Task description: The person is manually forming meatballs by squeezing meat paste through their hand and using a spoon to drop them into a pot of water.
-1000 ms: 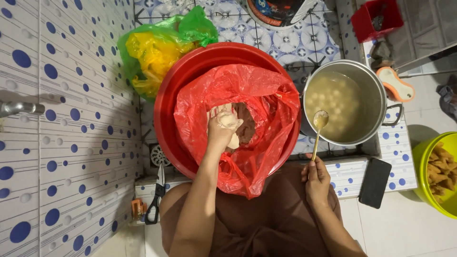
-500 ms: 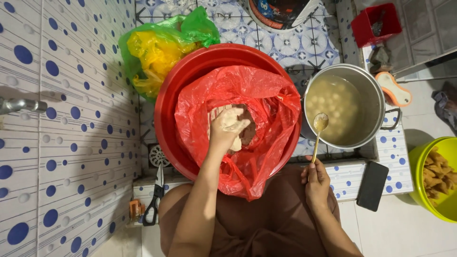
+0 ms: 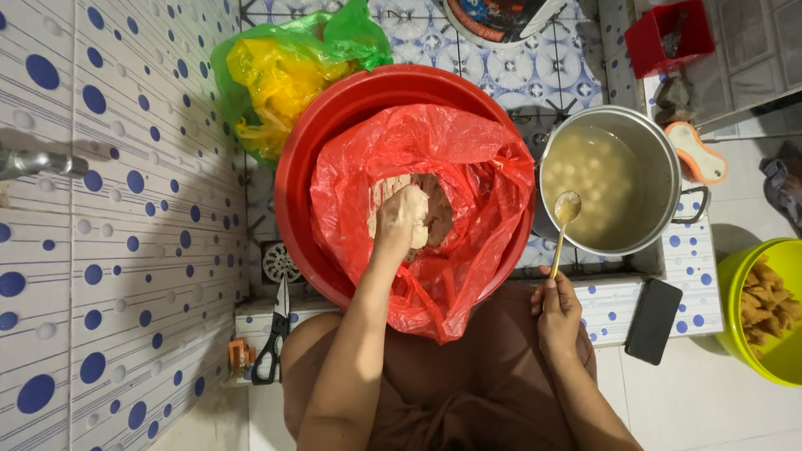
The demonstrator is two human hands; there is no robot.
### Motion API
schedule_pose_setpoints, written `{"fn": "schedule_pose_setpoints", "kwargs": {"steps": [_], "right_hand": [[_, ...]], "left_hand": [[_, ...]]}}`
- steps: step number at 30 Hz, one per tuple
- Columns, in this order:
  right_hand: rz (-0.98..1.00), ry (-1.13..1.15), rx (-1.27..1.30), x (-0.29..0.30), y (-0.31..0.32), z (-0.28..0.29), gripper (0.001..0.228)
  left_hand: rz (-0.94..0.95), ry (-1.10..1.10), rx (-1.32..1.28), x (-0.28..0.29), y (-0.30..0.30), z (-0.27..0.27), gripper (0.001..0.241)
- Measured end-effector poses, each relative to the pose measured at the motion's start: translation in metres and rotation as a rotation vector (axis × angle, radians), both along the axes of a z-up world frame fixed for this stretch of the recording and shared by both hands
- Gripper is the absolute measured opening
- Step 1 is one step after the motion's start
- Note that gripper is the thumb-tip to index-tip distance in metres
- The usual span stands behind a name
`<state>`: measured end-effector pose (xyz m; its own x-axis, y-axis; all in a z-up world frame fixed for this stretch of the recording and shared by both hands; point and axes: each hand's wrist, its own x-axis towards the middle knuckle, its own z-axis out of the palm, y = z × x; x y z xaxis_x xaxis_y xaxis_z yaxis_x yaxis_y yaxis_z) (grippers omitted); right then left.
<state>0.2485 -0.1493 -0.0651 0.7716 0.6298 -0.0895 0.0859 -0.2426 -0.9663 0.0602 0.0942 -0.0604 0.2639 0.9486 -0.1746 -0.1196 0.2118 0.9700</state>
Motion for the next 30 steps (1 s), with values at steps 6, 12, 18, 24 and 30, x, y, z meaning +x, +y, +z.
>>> {"fn": "schedule_pose_setpoints", "kwargs": {"steps": [6, 12, 18, 24, 30], "right_hand": [[-0.003, -0.004, 0.010, -0.004, 0.001, 0.002, 0.027], [0.005, -0.024, 0.030, -0.005, 0.001, -0.004, 0.027], [0.017, -0.044, 0.053, -0.011, 0.004, -0.003, 0.029], [0.045, -0.050, 0.053, -0.007, 0.002, -0.009, 0.033], [0.066, -0.059, 0.025, -0.002, 0.002, -0.021, 0.031]], "left_hand": [[-0.071, 0.051, -0.052, -0.005, -0.006, 0.034, 0.034], [0.011, 0.191, 0.042, -0.002, -0.006, 0.000, 0.023], [-0.012, 0.126, -0.006, -0.002, -0.009, 0.016, 0.032], [-0.030, -0.027, -0.043, -0.009, -0.001, 0.007, 0.014], [-0.035, -0.070, -0.064, -0.007, -0.004, 0.023, 0.035]]}}
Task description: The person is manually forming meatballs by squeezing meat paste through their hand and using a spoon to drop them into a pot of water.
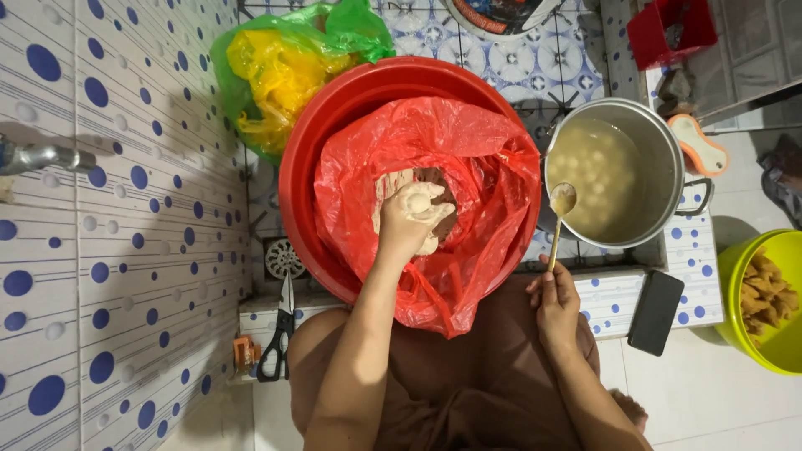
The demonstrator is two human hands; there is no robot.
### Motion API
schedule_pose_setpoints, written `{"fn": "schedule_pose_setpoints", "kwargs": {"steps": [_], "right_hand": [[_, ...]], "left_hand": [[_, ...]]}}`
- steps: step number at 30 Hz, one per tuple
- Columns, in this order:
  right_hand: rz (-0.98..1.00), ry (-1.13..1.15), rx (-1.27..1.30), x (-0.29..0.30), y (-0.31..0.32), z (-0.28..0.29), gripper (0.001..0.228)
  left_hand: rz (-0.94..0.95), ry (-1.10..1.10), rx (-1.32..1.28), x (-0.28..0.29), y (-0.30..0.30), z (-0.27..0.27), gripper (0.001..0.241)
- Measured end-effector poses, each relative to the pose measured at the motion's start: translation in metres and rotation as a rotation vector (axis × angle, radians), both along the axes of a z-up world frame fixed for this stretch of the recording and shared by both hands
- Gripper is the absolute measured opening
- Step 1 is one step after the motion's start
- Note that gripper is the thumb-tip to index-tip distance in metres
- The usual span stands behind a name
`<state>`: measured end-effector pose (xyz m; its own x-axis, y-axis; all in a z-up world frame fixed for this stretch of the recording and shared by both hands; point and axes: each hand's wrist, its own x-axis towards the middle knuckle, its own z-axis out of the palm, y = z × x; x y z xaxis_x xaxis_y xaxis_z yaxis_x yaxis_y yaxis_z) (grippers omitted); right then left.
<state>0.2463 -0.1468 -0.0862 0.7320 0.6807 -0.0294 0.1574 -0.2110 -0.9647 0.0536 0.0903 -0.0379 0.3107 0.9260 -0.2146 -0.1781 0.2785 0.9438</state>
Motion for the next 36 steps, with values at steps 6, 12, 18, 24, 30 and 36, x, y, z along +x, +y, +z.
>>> {"fn": "schedule_pose_setpoints", "kwargs": {"steps": [6, 12, 18, 24, 30, 36], "right_hand": [[-0.022, 0.107, 0.059, 0.004, -0.004, 0.004, 0.030], [-0.108, 0.369, 0.103, 0.010, 0.006, 0.033, 0.019], [-0.008, 0.064, 0.037, -0.010, 0.043, 0.093, 0.020], [0.300, -0.520, -0.034, -0.015, 0.064, 0.122, 0.016], [0.336, -0.893, -0.052, -0.042, 0.095, 0.151, 0.018], [0.352, -1.016, -0.024, -0.050, 0.105, 0.153, 0.022]], "left_hand": [[0.010, 0.202, 0.122, 0.000, -0.001, -0.028, 0.023], [-0.047, 0.140, 0.053, 0.004, 0.001, -0.008, 0.029], [-0.068, 0.135, -0.014, 0.006, 0.003, 0.004, 0.017], [-0.095, 0.014, 0.033, 0.008, -0.001, -0.005, 0.034], [-0.020, -0.031, 0.096, 0.015, -0.007, -0.037, 0.037], [0.006, 0.115, 0.046, 0.011, -0.005, -0.040, 0.038]]}}
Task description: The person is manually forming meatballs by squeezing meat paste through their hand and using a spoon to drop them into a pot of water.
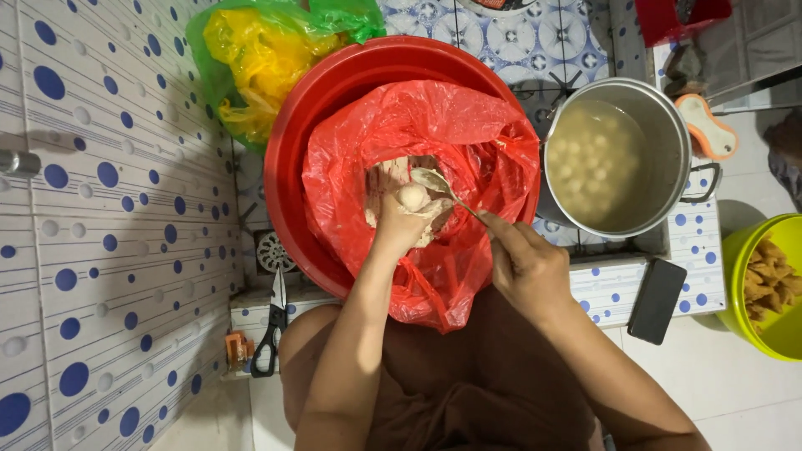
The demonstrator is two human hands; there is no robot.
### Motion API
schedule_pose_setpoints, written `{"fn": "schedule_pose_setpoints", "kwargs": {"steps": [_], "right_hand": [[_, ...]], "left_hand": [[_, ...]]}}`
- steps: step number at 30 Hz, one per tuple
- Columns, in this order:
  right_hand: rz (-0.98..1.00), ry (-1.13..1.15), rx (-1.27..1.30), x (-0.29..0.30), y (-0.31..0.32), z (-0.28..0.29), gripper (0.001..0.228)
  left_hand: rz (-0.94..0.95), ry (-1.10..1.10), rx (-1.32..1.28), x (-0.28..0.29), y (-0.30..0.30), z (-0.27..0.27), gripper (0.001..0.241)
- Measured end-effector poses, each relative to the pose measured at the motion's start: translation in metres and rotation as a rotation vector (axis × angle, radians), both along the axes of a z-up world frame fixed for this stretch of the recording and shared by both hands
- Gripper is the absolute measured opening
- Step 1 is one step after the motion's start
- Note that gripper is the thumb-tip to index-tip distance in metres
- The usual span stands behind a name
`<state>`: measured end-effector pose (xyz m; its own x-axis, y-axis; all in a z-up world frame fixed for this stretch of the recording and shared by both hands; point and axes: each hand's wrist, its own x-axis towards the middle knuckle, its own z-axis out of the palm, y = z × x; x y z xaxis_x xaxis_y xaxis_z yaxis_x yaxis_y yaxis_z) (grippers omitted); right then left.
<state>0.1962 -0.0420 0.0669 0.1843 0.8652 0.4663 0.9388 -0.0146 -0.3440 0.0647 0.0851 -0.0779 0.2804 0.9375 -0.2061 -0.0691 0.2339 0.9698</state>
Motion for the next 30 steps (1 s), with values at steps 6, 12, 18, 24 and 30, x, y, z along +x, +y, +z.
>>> {"fn": "schedule_pose_setpoints", "kwargs": {"steps": [6, 12, 18, 24, 30], "right_hand": [[0.035, 0.010, 0.015, -0.009, 0.007, -0.001, 0.024], [0.067, 0.195, -0.094, -0.015, 0.006, -0.011, 0.028], [-0.013, 0.787, -0.304, -0.002, -0.002, -0.041, 0.025], [-0.223, 1.389, -0.325, 0.030, -0.019, -0.050, 0.022], [-0.450, 1.189, -0.109, 0.112, -0.028, -0.050, 0.009]], "left_hand": [[0.062, 0.010, 0.013, 0.001, 0.002, 0.005, 0.042], [0.038, 0.122, 0.009, 0.008, 0.012, -0.033, 0.032], [-0.002, 0.390, 0.222, 0.006, 0.012, -0.058, 0.030], [-0.148, 0.559, 0.271, 0.006, 0.012, -0.040, 0.011], [-0.084, 0.466, 0.337, 0.011, 0.014, -0.062, 0.024]]}}
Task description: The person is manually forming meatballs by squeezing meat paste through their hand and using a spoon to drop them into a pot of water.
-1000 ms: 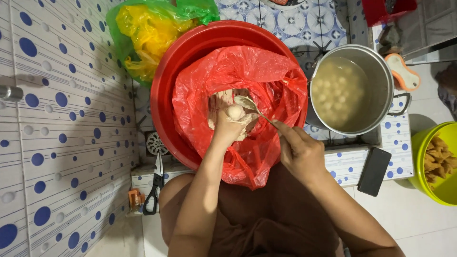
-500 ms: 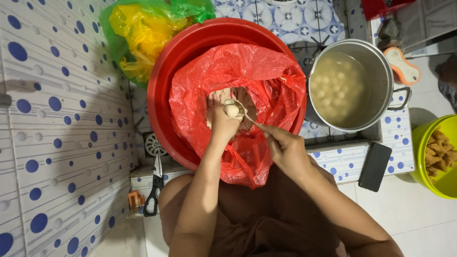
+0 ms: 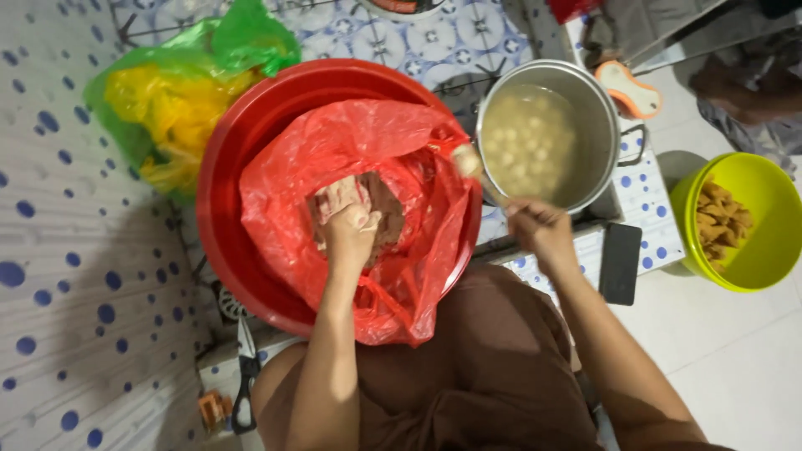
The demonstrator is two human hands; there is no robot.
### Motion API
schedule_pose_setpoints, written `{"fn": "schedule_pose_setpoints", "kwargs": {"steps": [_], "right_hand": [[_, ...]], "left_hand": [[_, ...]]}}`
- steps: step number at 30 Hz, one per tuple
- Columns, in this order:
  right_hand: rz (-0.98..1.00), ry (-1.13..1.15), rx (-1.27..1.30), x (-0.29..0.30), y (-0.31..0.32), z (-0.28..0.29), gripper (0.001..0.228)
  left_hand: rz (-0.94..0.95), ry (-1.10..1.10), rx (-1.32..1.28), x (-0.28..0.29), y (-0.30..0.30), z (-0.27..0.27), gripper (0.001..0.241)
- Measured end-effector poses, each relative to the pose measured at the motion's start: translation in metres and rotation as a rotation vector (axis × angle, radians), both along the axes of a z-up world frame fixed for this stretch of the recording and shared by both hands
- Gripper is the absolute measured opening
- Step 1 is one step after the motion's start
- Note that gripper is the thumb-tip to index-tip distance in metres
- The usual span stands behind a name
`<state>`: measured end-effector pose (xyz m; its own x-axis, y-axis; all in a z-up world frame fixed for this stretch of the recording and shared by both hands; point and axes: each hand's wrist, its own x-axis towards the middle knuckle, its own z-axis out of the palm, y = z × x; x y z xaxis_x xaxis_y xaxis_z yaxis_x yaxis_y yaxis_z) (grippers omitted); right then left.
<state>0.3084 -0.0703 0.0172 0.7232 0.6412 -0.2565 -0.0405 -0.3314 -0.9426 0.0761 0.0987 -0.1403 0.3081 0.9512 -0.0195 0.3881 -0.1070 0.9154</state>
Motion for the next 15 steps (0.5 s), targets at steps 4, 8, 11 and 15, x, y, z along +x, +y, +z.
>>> {"fn": "schedule_pose_setpoints", "kwargs": {"steps": [4, 8, 11, 15], "right_hand": [[-0.063, -0.296, -0.094, 0.082, -0.002, -0.053, 0.014], [-0.008, -0.503, -0.214, 0.149, 0.017, -0.108, 0.020], [0.004, -0.656, -0.338, 0.171, 0.035, -0.136, 0.018], [0.020, -0.693, -0.368, 0.171, 0.051, -0.139, 0.024]], "left_hand": [[0.006, -0.009, -0.055, 0.003, -0.003, 0.023, 0.022], [0.022, 0.029, -0.131, 0.005, 0.000, -0.008, 0.019], [0.036, 0.026, -0.171, 0.007, 0.004, -0.008, 0.029], [0.032, 0.012, -0.162, 0.011, 0.003, 0.024, 0.030]]}}
